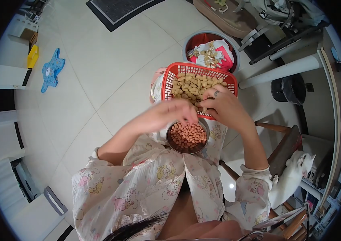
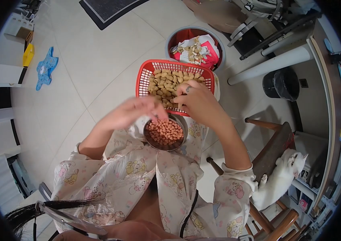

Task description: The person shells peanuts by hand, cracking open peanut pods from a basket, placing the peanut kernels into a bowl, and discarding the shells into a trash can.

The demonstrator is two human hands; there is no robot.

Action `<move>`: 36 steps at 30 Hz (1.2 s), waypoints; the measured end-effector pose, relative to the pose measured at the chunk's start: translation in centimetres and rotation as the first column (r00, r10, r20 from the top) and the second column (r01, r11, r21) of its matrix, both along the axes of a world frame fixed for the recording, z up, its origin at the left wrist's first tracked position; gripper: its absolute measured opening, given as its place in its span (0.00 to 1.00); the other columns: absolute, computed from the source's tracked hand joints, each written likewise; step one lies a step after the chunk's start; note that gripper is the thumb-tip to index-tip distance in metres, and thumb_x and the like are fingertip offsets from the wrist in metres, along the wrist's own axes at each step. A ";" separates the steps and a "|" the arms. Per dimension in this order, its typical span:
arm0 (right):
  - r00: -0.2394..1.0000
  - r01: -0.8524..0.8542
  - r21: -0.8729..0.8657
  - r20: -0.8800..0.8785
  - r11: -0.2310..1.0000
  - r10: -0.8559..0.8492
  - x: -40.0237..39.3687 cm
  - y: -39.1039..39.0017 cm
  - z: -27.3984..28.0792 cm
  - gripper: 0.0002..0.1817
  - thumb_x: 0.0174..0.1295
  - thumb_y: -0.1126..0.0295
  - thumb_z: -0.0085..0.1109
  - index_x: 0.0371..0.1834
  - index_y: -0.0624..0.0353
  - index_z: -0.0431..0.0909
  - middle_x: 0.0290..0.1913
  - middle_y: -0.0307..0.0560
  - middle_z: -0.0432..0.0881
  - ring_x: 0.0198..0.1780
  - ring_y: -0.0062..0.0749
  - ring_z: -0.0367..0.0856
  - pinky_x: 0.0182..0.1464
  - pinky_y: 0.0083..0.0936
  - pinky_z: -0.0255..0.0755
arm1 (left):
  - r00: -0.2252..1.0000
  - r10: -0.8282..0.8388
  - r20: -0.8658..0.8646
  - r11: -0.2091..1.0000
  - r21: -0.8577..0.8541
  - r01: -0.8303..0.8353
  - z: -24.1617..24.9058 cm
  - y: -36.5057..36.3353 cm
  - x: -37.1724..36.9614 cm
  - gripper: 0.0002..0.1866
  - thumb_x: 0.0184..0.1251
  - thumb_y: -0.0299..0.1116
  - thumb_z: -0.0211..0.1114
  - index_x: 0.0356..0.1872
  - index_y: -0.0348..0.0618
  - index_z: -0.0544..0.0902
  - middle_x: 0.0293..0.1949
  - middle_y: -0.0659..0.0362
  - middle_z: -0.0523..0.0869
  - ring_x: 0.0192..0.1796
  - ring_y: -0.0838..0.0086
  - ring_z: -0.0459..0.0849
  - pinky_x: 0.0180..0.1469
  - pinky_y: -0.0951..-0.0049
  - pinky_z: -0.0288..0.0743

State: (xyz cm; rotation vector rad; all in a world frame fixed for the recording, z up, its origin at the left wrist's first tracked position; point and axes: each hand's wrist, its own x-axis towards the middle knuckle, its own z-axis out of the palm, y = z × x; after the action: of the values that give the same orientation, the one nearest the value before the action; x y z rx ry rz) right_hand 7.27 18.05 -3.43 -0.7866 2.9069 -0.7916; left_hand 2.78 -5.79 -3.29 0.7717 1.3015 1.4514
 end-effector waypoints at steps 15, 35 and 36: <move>0.987 0.160 -0.055 -0.014 0.986 -0.161 0.1 -0.8 -0.1 0.15 0.45 0.73 0.68 0.38 0.55 0.78 0.42 0.43 0.77 0.49 0.42 0.72 0.52 0.35 0.68 | 0.433 0.056 -0.899 0.918 -0.124 -0.376 -1.5 3.6 -1.3 0.09 0.51 0.34 0.70 0.27 0.39 0.82 0.30 0.55 0.79 0.44 0.59 0.76 0.46 0.61 0.71; 0.828 0.543 -0.592 0.257 0.596 -0.499 -0.4 -3.2 -1.6 0.07 0.59 0.70 0.61 0.36 0.63 0.79 0.31 0.46 0.81 0.33 0.31 0.78 0.38 0.25 0.71 | 0.621 0.216 -0.753 0.904 -0.087 -0.419 1.5 4.3 -4.1 0.05 0.58 0.26 0.65 0.33 0.35 0.81 0.33 0.56 0.76 0.35 0.68 0.79 0.39 0.71 0.72; 0.812 0.566 -0.672 0.356 0.477 -0.462 -0.6 -3.2 -2.1 0.06 0.59 0.72 0.60 0.35 0.62 0.79 0.31 0.44 0.80 0.33 0.26 0.78 0.38 0.22 0.71 | 0.585 0.290 -0.758 0.893 -0.007 -0.451 1.5 4.6 -4.0 0.05 0.59 0.27 0.64 0.33 0.35 0.81 0.32 0.56 0.77 0.34 0.68 0.78 0.39 0.72 0.72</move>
State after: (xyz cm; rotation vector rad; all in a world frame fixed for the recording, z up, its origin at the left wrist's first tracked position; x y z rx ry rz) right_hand 6.63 14.80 -5.50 0.2496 2.6040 -2.1127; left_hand -1.27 -1.23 -1.82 1.0539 2.3366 1.3146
